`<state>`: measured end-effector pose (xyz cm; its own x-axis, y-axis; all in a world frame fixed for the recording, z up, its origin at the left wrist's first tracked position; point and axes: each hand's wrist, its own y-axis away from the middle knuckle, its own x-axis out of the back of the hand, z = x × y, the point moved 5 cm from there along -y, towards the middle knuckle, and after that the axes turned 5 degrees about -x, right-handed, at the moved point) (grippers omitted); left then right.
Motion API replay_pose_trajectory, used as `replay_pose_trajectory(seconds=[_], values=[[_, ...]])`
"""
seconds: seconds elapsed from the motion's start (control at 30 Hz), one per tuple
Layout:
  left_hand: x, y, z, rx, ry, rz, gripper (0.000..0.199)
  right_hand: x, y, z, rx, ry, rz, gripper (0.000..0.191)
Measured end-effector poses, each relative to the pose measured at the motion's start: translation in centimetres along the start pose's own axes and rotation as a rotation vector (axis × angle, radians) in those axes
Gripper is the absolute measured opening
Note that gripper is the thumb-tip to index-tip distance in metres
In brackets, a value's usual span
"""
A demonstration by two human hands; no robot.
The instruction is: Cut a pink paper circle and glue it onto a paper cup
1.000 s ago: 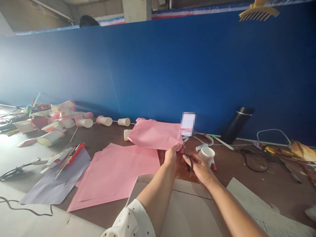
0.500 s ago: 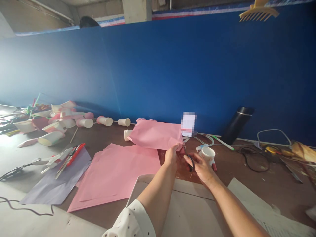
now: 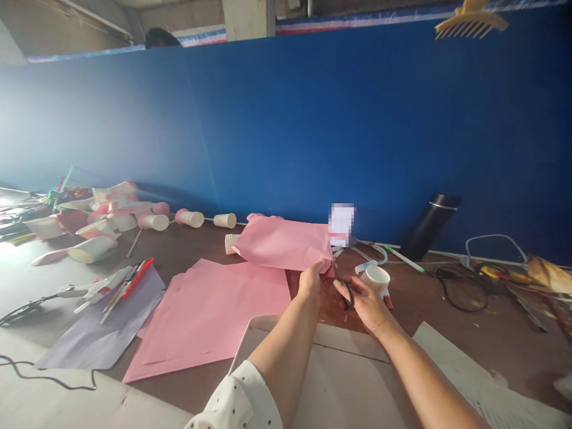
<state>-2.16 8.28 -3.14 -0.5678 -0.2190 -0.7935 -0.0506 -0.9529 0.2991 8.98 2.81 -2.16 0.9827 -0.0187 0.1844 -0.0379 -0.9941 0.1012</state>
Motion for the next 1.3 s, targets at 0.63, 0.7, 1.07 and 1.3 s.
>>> replay_pose_trajectory(seconds=[0.63,0.7,1.07,1.3], values=[[0.0,0.0,-0.1,0.003,-0.003,0.014,0.012,-0.3,0.4,-0.5,-0.057,-0.078,-0.057,0.034],[-0.1,0.1,-0.1,0.007,-0.005,0.005,0.012,-0.2,0.3,-0.4,-0.060,-0.065,-0.049,0.035],[-0.2,0.0,0.0,-0.005,0.016,-0.001,0.010,0.0,0.0,0.0,-0.003,-0.044,-0.035,0.037],[-0.1,-0.2,-0.2,0.001,-0.002,-0.034,0.013,-0.1,-0.5,0.8,-0.003,-0.080,-0.037,0.042]])
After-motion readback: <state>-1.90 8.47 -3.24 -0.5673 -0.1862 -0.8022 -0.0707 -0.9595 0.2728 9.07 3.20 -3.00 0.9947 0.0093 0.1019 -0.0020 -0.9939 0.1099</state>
